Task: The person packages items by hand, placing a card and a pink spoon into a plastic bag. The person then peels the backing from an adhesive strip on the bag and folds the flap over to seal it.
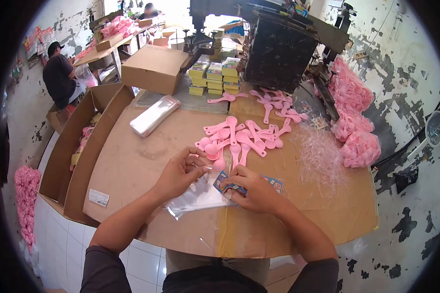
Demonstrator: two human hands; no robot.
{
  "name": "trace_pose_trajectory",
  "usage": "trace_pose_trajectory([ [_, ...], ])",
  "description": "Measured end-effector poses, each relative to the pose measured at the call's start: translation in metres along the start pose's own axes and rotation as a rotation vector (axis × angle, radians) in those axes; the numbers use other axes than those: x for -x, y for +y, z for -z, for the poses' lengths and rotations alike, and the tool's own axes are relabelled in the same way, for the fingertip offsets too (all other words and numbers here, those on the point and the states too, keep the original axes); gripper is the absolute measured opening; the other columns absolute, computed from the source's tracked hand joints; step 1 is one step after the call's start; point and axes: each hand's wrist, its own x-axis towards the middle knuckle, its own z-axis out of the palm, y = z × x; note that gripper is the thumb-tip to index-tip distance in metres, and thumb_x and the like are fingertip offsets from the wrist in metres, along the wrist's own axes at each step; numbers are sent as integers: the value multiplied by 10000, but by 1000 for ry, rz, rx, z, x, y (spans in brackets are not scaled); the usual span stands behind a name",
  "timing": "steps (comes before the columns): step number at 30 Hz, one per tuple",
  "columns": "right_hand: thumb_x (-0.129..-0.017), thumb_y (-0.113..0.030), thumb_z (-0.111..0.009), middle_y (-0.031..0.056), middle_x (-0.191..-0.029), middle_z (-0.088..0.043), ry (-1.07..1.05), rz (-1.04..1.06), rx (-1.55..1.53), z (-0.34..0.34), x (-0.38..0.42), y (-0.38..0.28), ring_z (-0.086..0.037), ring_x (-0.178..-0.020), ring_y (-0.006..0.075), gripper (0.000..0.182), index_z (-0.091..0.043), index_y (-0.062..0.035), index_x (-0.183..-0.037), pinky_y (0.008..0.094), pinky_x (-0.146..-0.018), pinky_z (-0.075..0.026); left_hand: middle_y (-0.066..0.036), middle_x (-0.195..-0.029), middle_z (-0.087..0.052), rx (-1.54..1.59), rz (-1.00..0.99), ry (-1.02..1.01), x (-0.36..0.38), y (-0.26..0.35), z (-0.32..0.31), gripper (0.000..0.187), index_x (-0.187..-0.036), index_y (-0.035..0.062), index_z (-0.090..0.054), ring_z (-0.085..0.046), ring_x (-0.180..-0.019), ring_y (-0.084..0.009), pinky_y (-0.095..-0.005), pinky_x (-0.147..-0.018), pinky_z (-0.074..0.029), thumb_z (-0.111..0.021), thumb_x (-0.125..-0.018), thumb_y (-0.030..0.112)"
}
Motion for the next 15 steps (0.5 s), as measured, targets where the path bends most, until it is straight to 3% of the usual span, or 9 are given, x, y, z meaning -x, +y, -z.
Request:
trace_pose_trajectory([
  [4, -873, -33, -711, 109, -1072, -682, 208, -78, -194, -21, 3, 24, -680, -958, 208, 412, -650, -36, -1280, 330, -856, -540, -83, -1002, -745, 109, 67, 12, 0, 8, 5, 317, -1241, 18, -535, -712, -834, -110, -240, -712, -564, -704, -974, 40],
  [7, -920, -7, -693, 95, -1115, -681, 276, -299, -476, -23, 7, 26, -657, -1008, 142, 423, -586, 17, -1329, 297, -871, -539, -91, -994, -752, 232, 79, -18, 2, 12, 4, 346, -1252, 18, -538, -726, -823, -129, -251, -694, -576, -726, -964, 52],
  [10, -957, 4, -673, 80, -1127, -670, 302, -323, -618, -17, 3, 20, -639, -1035, 118, 379, -571, 46, -1320, 279, -888, -536, -96, -972, -754, 258, 79, -52, 2, 9, 3, 377, -1254, 11, -543, -732, -838, -133, -255, -698, -582, -751, -942, 45],
  [15, -960, 4, -670, 94, -1168, -667, 467, -148, -619, -17, 4, 22, -650, -1074, 143, 346, -588, 21, -1296, 304, -932, -538, -102, -962, -758, 170, 55, -73, 3, -2, -1, 371, -1226, -3, -572, -735, -844, -132, -250, -709, -581, -773, -916, 20],
])
